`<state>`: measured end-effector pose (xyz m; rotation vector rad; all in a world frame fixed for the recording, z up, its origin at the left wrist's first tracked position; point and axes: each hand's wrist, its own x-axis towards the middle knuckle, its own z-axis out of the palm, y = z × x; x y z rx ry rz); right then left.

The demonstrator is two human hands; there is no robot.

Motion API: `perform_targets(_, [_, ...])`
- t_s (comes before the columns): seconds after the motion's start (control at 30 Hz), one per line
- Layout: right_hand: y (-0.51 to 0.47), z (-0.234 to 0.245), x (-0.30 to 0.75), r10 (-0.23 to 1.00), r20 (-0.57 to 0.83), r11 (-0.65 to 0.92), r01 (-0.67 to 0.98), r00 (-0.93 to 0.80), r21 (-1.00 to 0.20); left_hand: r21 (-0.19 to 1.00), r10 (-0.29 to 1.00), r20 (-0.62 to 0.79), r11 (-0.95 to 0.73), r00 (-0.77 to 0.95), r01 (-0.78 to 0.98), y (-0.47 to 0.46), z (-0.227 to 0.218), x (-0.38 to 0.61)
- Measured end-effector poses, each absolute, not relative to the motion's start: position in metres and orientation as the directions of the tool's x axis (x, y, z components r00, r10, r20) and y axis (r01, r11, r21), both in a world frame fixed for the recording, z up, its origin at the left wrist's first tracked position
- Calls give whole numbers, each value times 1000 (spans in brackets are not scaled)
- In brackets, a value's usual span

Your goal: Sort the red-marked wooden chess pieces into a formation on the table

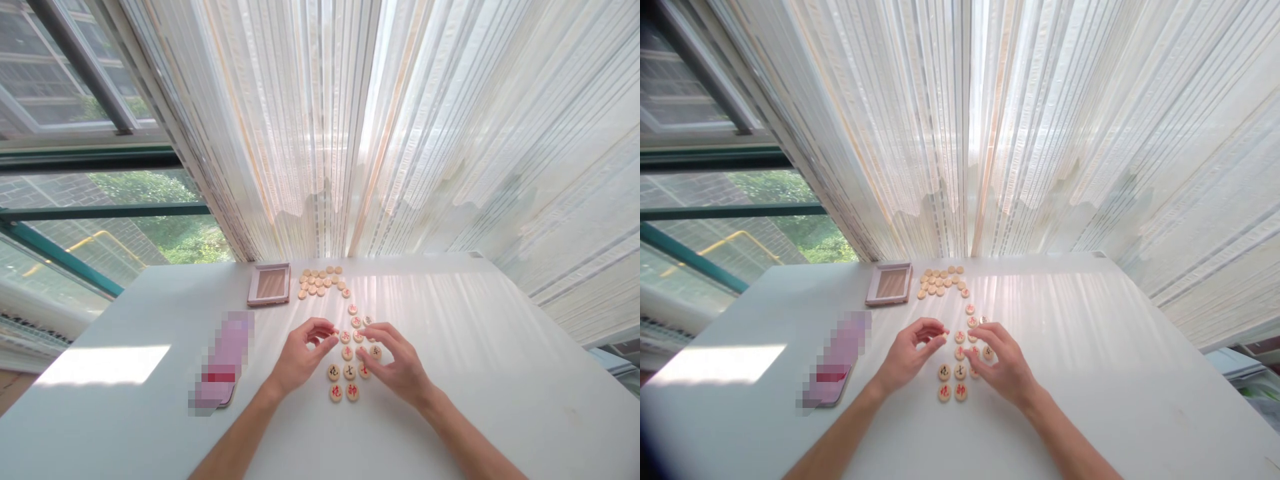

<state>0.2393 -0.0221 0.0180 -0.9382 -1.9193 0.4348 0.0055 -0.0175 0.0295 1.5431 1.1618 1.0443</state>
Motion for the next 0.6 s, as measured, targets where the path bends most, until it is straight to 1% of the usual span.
perform_targets(0.1, [-31,17,230,693,613,720,382,-378,-579,999,953,-29,40,302,-31,-30,32,20])
perform_targets(0.2, [-39,15,222,675,627,738,364,-390,-568,975,933,-82,147,349,-164,-40,28,28])
perform_targets(0.37, [-42,12,218,680,631,733,369,-373,-572,956,932,-142,217,333,-198,-48,21,33])
perform_targets(0.6, [-38,9,222,683,622,731,376,-383,-570,956,930,-127,207,344,-206,-50,19,31])
